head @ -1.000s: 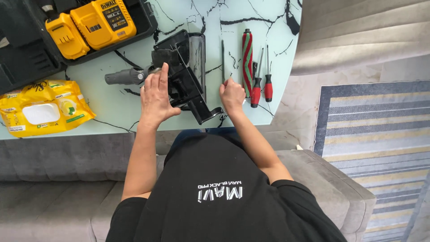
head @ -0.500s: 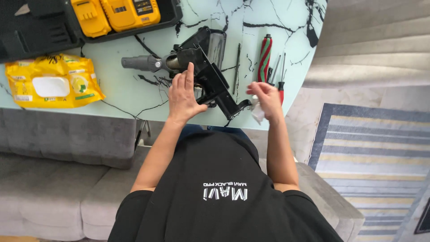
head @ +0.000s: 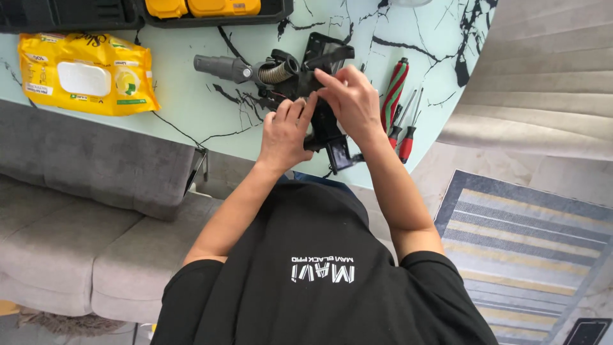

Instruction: The person uses a screwdriver to remove screws from a handheld device, separates the housing, and wipes internal components with a tissue. The person then removes a black plastic part and continues cleaning the exposed interior.

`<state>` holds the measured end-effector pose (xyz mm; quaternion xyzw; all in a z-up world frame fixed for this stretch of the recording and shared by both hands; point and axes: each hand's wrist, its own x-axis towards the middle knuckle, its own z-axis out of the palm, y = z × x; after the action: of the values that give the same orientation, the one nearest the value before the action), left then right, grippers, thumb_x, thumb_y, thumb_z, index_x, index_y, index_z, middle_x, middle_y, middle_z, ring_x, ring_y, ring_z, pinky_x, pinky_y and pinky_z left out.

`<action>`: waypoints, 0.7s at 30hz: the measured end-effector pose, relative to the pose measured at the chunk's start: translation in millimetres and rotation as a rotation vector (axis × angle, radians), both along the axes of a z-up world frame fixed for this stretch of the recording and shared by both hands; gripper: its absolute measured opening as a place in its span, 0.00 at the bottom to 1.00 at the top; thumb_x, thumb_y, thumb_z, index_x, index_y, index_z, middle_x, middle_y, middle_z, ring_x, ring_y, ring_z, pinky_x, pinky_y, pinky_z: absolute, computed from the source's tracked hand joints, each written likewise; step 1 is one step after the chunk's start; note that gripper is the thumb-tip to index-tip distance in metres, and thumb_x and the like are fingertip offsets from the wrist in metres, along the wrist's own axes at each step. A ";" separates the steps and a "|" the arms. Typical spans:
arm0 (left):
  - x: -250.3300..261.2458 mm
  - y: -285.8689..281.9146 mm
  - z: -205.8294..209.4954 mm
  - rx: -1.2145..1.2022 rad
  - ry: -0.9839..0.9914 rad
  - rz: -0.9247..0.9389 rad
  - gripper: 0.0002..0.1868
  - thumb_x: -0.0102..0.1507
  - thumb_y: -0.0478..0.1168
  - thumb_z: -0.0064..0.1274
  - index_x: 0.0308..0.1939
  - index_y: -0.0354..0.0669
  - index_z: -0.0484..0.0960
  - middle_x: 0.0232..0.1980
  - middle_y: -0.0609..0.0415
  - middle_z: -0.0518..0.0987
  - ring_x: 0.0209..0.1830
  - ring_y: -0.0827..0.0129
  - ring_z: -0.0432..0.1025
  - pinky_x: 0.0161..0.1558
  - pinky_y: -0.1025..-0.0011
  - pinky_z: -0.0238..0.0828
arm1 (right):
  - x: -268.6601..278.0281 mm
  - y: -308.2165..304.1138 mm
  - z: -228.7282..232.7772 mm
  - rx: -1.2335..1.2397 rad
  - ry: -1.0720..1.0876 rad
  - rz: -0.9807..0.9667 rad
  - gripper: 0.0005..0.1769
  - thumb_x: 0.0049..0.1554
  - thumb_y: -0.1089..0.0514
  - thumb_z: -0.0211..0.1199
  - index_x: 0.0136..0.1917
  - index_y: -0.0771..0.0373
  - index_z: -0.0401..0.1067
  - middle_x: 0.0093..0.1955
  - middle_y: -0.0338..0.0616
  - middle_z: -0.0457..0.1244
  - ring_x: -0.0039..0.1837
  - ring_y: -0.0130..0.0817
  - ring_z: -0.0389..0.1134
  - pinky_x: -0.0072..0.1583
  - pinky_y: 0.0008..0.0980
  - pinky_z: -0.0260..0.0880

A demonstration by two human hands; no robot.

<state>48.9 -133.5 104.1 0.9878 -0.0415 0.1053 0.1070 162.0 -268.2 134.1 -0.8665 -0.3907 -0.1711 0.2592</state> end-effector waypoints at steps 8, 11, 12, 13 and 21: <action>2.5 7.6 4.8 0.027 -0.053 -0.098 0.66 0.24 0.41 0.64 0.67 0.54 0.52 0.50 0.55 0.66 0.51 0.61 0.60 0.42 0.65 0.58 | -4.4 8.1 3.3 0.243 0.189 -0.120 0.04 0.49 0.54 0.64 0.40 0.49 0.72 0.28 0.32 0.56 0.33 0.31 0.62 0.38 0.27 0.65; 4.3 6.8 2.4 0.021 -0.034 -0.086 0.68 0.23 0.41 0.64 0.68 0.55 0.49 0.50 0.56 0.66 0.52 0.61 0.59 0.43 0.65 0.58 | -14.5 7.4 12.1 0.570 0.459 -0.288 0.03 0.47 0.59 0.66 0.35 0.56 0.72 0.25 0.33 0.57 0.32 0.25 0.58 0.38 0.23 0.61; 5.0 6.8 3.0 0.020 -0.031 -0.063 0.68 0.25 0.41 0.64 0.68 0.55 0.47 0.50 0.56 0.66 0.52 0.62 0.60 0.43 0.66 0.58 | -18.2 6.6 14.8 0.755 0.656 -0.393 0.02 0.47 0.60 0.64 0.35 0.59 0.72 0.25 0.34 0.57 0.33 0.20 0.55 0.39 0.21 0.58; 6.4 7.6 2.8 0.020 -0.032 -0.060 0.68 0.25 0.41 0.64 0.68 0.55 0.47 0.50 0.56 0.66 0.52 0.62 0.60 0.43 0.66 0.58 | -16.5 6.5 12.9 0.755 0.656 -0.390 0.02 0.47 0.60 0.64 0.35 0.59 0.72 0.25 0.34 0.57 0.33 0.20 0.55 0.39 0.21 0.58; 9.9 12.5 4.6 0.031 -0.001 -0.101 0.69 0.23 0.41 0.64 0.68 0.52 0.48 0.52 0.57 0.65 0.53 0.63 0.58 0.44 0.65 0.56 | -6.7 6.8 -8.0 0.052 0.070 -0.255 0.04 0.49 0.52 0.63 0.39 0.43 0.71 0.37 0.28 0.55 0.36 0.31 0.64 0.37 0.28 0.66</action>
<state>58.7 -121.0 108.7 0.9859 -0.0930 0.0999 0.0970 155.3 -261.4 126.1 -0.9077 -0.2634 -0.1825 0.2708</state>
